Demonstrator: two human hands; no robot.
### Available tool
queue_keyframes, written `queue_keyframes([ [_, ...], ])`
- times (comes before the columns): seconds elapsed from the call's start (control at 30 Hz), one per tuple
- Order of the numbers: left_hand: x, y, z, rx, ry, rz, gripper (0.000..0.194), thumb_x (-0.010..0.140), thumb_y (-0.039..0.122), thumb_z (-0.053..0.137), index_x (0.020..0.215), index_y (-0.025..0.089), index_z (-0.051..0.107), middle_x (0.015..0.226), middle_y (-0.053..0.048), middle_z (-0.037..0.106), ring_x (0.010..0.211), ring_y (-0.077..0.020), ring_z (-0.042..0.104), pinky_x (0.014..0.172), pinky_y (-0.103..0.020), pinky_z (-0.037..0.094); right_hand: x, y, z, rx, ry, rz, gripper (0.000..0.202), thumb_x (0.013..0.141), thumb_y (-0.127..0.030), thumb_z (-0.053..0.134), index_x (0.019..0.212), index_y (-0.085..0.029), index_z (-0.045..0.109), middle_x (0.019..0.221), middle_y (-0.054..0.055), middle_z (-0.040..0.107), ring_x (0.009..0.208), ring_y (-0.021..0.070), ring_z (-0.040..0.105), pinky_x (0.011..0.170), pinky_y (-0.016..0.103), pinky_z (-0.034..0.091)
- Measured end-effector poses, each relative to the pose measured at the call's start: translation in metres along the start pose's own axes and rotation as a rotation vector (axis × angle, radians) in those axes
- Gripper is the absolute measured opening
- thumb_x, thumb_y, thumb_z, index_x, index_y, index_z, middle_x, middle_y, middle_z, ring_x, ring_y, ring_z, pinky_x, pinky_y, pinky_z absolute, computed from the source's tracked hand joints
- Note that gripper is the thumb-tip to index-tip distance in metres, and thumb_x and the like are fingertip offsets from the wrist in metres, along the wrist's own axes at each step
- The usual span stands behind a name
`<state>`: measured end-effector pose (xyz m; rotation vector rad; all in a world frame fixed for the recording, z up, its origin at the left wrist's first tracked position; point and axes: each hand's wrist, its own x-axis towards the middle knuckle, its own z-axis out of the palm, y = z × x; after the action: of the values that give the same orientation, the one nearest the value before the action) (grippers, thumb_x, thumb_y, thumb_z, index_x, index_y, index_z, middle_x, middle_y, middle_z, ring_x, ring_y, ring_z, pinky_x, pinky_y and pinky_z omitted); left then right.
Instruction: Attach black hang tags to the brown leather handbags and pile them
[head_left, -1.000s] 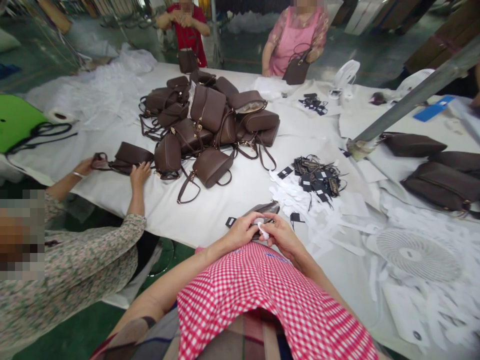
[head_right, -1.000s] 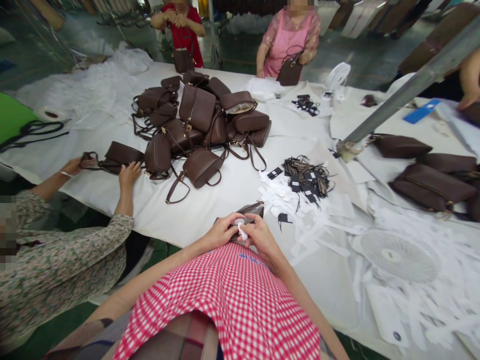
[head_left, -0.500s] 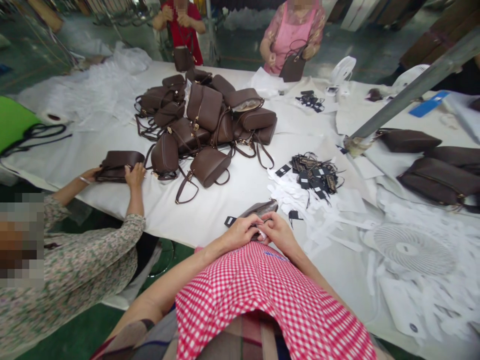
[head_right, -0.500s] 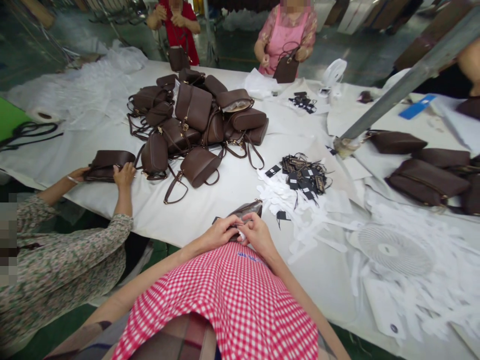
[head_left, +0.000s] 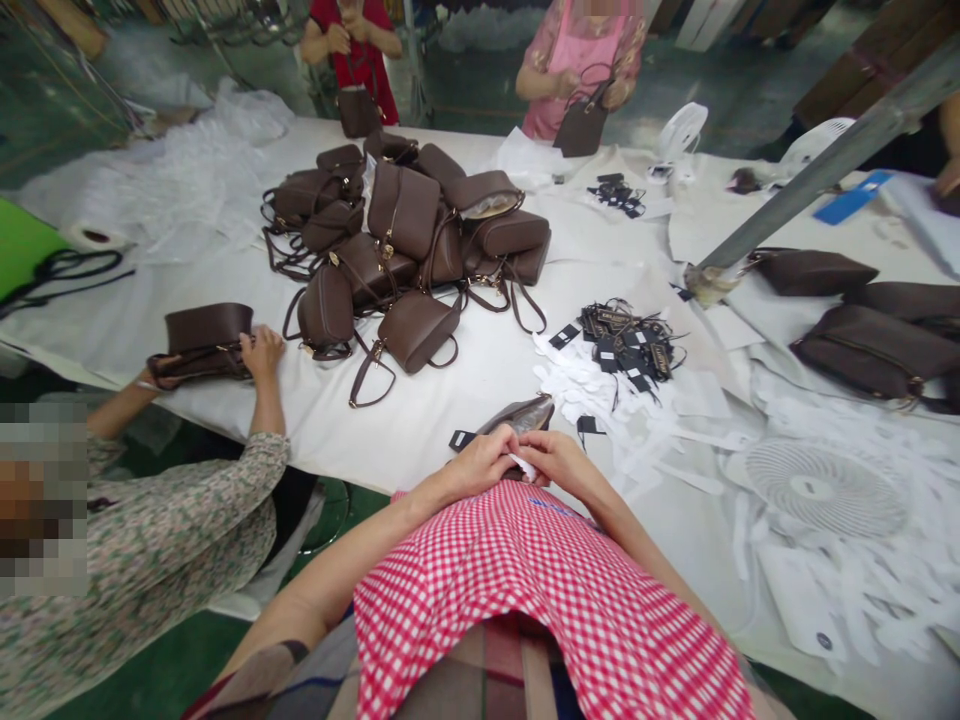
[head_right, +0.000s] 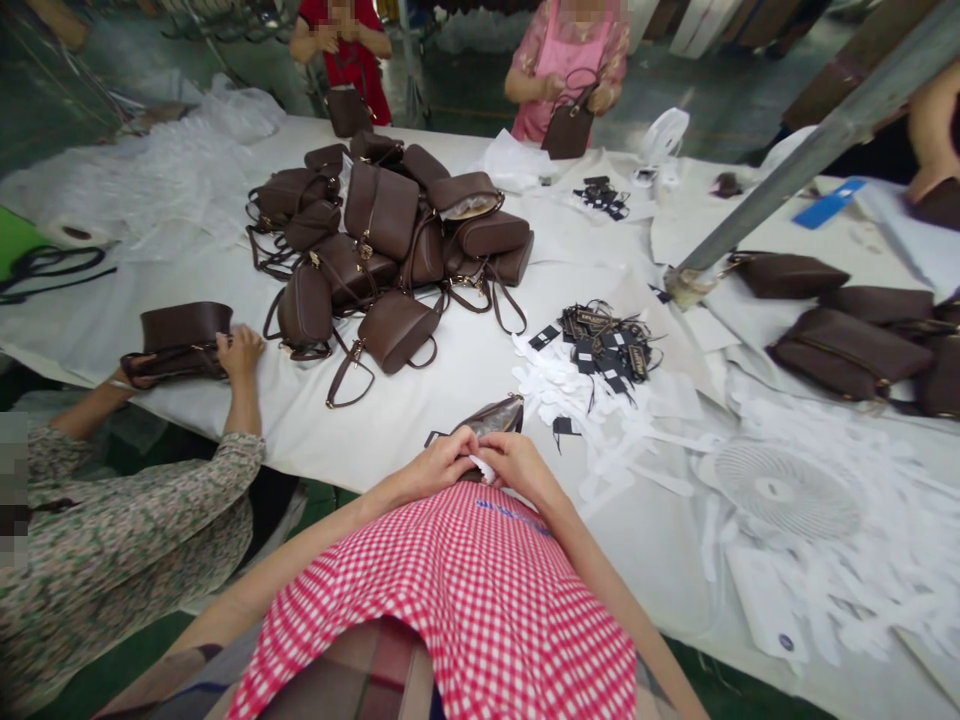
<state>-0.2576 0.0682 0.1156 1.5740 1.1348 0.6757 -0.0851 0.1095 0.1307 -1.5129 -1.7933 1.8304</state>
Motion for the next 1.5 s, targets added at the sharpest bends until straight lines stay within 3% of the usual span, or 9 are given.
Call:
queue_keyframes([
  [0.2, 0.0, 0.001, -0.001, -0.094, 0.007, -0.029, 0.009, 0.089, 0.026, 0.049, 0.09, 0.02, 0.042, 0.068, 0.005, 0.056, 0.064, -0.0122, 0.053, 0.066, -0.024, 0.039, 0.002, 0.002, -0.002, -0.478, 0.155, -0.404, 0.015, 0.084, -0.028, 0.051, 0.074, -0.021, 0.06, 0.076, 0.002, 0.06, 0.071, 0.0155, 0.053, 0.067, 0.027, 0.041],
  [0.43, 0.0, 0.005, -0.007, -0.024, -0.05, -0.026, 0.01, 0.083, 0.011, 0.046, 0.088, 0.02, 0.045, 0.069, 0.006, 0.051, 0.065, -0.0112, 0.048, 0.067, -0.023, 0.038, 0.022, 0.009, -0.003, -0.342, 0.487, -0.351, 0.016, 0.085, -0.031, 0.043, 0.073, -0.022, 0.049, 0.072, 0.002, 0.057, 0.07, 0.0179, 0.053, 0.068, 0.031, 0.043],
  [0.6, 0.003, -0.004, -0.011, -0.159, -0.044, -0.049, 0.012, 0.086, 0.016, 0.044, 0.097, 0.018, 0.05, 0.072, 0.005, 0.052, 0.066, -0.0104, 0.047, 0.067, -0.022, 0.039, 0.025, -0.003, -0.011, 0.141, 0.226, -0.117, 0.025, 0.083, -0.047, 0.047, 0.079, -0.022, 0.046, 0.047, -0.007, 0.051, 0.039, 0.0106, 0.041, 0.043, 0.023, 0.035],
  [0.73, 0.007, -0.009, -0.02, -0.223, -0.072, -0.053, 0.021, 0.09, 0.024, 0.042, 0.104, 0.017, 0.055, 0.081, 0.001, 0.059, 0.07, -0.0116, 0.052, 0.068, -0.023, 0.042, 0.022, -0.018, -0.022, 0.276, 0.003, -0.073, 0.037, 0.068, -0.047, 0.067, 0.09, -0.018, 0.056, 0.066, -0.001, 0.066, 0.047, 0.0101, 0.054, 0.045, 0.021, 0.042],
  [1.07, 0.006, -0.003, -0.022, 0.114, -0.162, 0.172, 0.039, 0.086, 0.028, 0.058, 0.124, 0.019, 0.057, 0.116, -0.008, 0.066, 0.103, -0.0206, 0.061, 0.093, -0.031, 0.044, 0.059, -0.026, -0.02, -0.04, 0.277, -0.307, 0.018, 0.078, -0.037, 0.053, 0.077, -0.02, 0.062, 0.055, -0.004, 0.054, 0.053, 0.0119, 0.051, 0.053, 0.024, 0.042],
  [1.23, 0.013, -0.008, -0.04, 0.148, -0.175, 0.116, 0.035, 0.084, 0.027, 0.059, 0.119, 0.021, 0.059, 0.108, -0.005, 0.067, 0.096, -0.0191, 0.061, 0.089, -0.028, 0.044, 0.059, -0.033, -0.028, 0.096, 0.18, -0.232, 0.031, 0.078, -0.046, 0.054, 0.094, -0.019, 0.06, 0.073, 0.001, 0.062, 0.061, 0.0147, 0.06, 0.058, 0.028, 0.05],
  [1.37, 0.022, -0.003, -0.064, 0.103, -0.147, 0.073, 0.043, 0.081, 0.028, 0.061, 0.123, 0.021, 0.053, 0.103, -0.002, 0.066, 0.091, -0.0178, 0.06, 0.084, -0.027, 0.044, 0.038, -0.044, -0.037, -0.198, 0.107, -0.381, 0.078, 0.068, -0.045, 0.071, 0.136, -0.023, 0.039, 0.134, 0.014, 0.049, 0.09, 0.0211, 0.065, 0.074, 0.034, 0.052],
  [1.43, 0.026, 0.0, -0.072, 0.125, -0.138, 0.05, 0.047, 0.079, 0.027, 0.063, 0.124, 0.021, 0.051, 0.093, 0.0, 0.066, 0.083, -0.0169, 0.06, 0.079, -0.027, 0.045, 0.03, -0.046, -0.035, -0.509, 0.105, -0.422, 0.079, 0.066, -0.039, 0.075, 0.134, -0.022, 0.04, 0.131, 0.015, 0.052, 0.094, 0.0243, 0.063, 0.076, 0.034, 0.05],
  [1.5, 0.029, 0.003, -0.075, 0.198, -0.12, 0.043, 0.048, 0.077, 0.025, 0.065, 0.122, 0.021, 0.051, 0.089, 0.001, 0.065, 0.081, -0.0173, 0.059, 0.079, -0.027, 0.045, 0.029, -0.046, -0.032, -0.785, 0.09, -0.407, 0.052, 0.073, -0.031, 0.069, 0.121, -0.019, 0.051, 0.109, 0.013, 0.064, 0.089, 0.0247, 0.063, 0.073, 0.032, 0.046],
])
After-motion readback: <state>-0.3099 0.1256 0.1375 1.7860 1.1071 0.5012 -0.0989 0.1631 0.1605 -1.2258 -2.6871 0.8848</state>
